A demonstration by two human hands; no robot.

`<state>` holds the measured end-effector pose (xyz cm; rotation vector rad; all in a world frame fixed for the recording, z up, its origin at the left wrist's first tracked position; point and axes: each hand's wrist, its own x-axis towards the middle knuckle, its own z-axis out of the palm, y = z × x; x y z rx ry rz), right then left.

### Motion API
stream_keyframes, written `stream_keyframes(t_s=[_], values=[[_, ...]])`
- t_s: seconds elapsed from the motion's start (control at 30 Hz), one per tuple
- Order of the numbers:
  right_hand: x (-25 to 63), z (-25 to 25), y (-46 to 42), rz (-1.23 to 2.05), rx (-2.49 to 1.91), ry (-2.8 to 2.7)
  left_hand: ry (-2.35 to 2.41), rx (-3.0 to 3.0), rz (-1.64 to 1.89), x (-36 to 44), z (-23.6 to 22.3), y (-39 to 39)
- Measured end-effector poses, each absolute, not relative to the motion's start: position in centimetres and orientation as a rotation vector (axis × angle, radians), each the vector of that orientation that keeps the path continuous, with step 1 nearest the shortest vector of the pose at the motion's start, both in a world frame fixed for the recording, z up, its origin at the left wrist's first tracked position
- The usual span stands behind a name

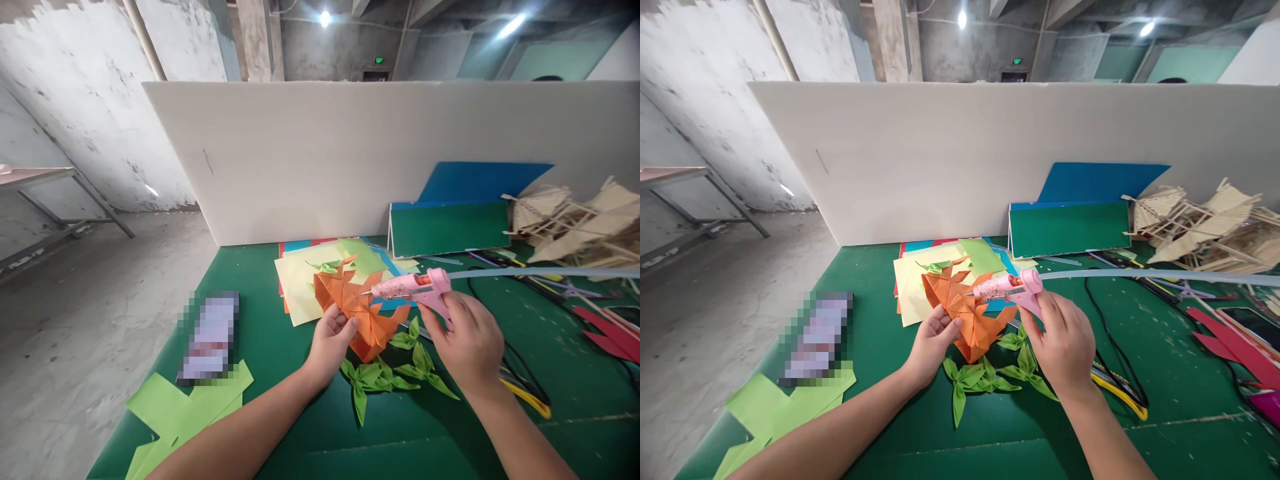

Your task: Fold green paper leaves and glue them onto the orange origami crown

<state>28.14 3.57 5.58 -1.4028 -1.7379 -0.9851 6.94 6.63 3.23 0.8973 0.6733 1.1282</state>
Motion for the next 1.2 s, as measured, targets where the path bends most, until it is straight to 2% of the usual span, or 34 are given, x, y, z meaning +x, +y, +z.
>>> stream_keyframes(t_s=[0.37, 0.8, 1.03, 1.2], values=[[28.7, 4.9, 4.2, -0.942, -1.471, -1.761, 0.696, 0.895, 1.159, 7.0, 3.3, 6.8], [29.3, 5.7, 3.5, -1.075, -1.452, -1.71, 0.717, 0.913, 1.168, 6.8, 3.5, 6.8], [30.6, 5.2, 4.0, -0.689, -1.552, -1.494, 0.748, 0.896, 1.181, 6.9, 3.2, 6.9], [34.6, 2.9, 5.1, -0.454, -1.888, -1.376, 0.844, 0.86, 1.235, 6.9, 3.1, 7.1]])
